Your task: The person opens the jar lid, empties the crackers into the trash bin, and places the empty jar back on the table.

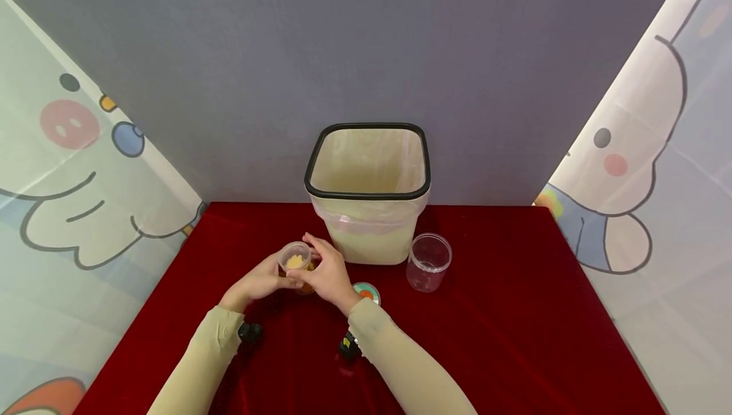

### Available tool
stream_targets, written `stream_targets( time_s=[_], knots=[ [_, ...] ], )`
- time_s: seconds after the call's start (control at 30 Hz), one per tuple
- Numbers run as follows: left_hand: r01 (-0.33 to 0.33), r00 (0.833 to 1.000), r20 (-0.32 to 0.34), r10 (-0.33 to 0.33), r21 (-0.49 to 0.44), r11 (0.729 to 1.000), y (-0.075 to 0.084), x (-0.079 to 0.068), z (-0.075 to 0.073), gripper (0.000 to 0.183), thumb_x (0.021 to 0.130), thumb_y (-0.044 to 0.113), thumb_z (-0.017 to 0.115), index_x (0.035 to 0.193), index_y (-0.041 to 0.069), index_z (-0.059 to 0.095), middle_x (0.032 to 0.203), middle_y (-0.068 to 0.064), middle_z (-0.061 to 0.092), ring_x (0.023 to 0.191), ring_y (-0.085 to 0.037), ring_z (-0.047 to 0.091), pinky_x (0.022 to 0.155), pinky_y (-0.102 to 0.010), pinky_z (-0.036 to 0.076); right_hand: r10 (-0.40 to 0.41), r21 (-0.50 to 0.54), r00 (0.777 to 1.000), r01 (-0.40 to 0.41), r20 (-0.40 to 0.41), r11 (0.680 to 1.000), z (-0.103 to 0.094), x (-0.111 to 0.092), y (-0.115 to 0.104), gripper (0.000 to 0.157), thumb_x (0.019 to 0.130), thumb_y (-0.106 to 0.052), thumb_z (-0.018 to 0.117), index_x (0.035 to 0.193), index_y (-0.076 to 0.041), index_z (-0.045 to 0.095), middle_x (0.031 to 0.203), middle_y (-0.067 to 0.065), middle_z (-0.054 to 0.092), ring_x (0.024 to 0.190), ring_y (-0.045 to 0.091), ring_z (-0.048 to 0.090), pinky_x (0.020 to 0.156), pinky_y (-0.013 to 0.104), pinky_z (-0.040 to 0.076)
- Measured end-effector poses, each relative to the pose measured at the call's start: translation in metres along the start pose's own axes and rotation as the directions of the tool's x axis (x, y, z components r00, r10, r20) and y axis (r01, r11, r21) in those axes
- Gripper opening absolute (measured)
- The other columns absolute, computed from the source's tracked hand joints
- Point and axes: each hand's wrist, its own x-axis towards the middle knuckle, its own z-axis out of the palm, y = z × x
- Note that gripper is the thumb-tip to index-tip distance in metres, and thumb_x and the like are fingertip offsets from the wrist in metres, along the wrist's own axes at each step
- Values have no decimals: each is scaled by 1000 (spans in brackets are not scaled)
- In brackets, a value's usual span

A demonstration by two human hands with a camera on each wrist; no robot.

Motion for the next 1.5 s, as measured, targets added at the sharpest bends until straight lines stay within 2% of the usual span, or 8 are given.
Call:
stream_targets(
  time_s=[0.27, 0.37, 0.6, 0.8, 1.07, 1.2, 1.33, 1.5],
  knots=[
    [31, 999, -21, -31, -3, 1000, 1, 0, 1, 76, 74, 12, 79, 138, 25, 41, 132, 1, 49, 120, -19, 45, 100, -46, 34, -16, 46, 999, 15, 29, 999, -12, -2, -26, 72, 73, -5, 79, 135, 3, 44, 131, 23, 49, 109, 36, 57, 90, 43, 46],
    [38, 999, -24, -38, -7, 999, 3, 0, 1, 77, 75, 10, 79, 140, 22, 40, 134, -1, 48, 122, -21, 44, 101, -48, 32, -21, 66, 999, 17, 51, 998, -14, -2, -27, 70, 75, -3, 77, 135, 5, 43, 130, 25, 49, 110, 38, 56, 90, 44, 45],
    [25, 1000, 6, -25, -20, 999, 28, -6, -1, 80, 75, 6, 77, 143, 12, 36, 136, -4, 46, 123, -23, 43, 102, -48, 31, -33, 99, 995, 23, 98, 995, -19, -2, -23, 69, 79, -1, 72, 138, 5, 38, 127, 26, 50, 112, 38, 55, 91, 42, 45],
    [33, 999, 7, -33, -28, 999, 32, -7, -1, 80, 75, 5, 77, 143, 11, 35, 136, -6, 46, 123, -23, 43, 103, -49, 31, -47, 138, 990, 29, 132, 990, -21, -3, -20, 65, 82, 4, 67, 139, 6, 36, 129, 28, 48, 115, 39, 52, 92, 43, 44],
    [38, 999, 2, -38, -21, 999, 31, -6, -1, 77, 75, 4, 77, 141, 11, 37, 135, -6, 47, 122, -23, 44, 102, -47, 31, 41, 229, 984, -80, 171, 970, -22, -4, -13, 55, 87, 2, 62, 137, 7, 39, 134, 26, 44, 121, 37, 47, 97, 45, 39],
    [42, 999, 3, -42, -13, 999, 30, -7, 0, 73, 76, 5, 77, 138, 11, 40, 131, -5, 50, 119, -21, 47, 100, -46, 33, 79, 194, 993, -95, 92, 976, -22, -8, -15, 47, 85, -3, 67, 128, 7, 51, 129, 23, 50, 117, 33, 51, 95, 45, 42],
    [29, 1000, 4, -29, 0, 1000, 30, -7, 0, 70, 76, 5, 77, 136, 11, 42, 128, -5, 52, 116, -21, 49, 99, -46, 34, 35, 103, 999, -33, -23, 994, -20, -12, -23, 42, 80, -5, 72, 119, 6, 59, 120, 22, 58, 109, 32, 56, 87, 51, 45],
    [28, 1000, -2, -28, 4, 1000, 32, -7, 0, 68, 76, 4, 76, 135, 11, 43, 127, -4, 52, 115, -21, 49, 99, -47, 35, 18, 89, 999, -14, -48, 996, -17, -12, -24, 40, 80, -3, 72, 118, 5, 60, 119, 20, 59, 108, 33, 56, 85, 52, 45]
  ],
)
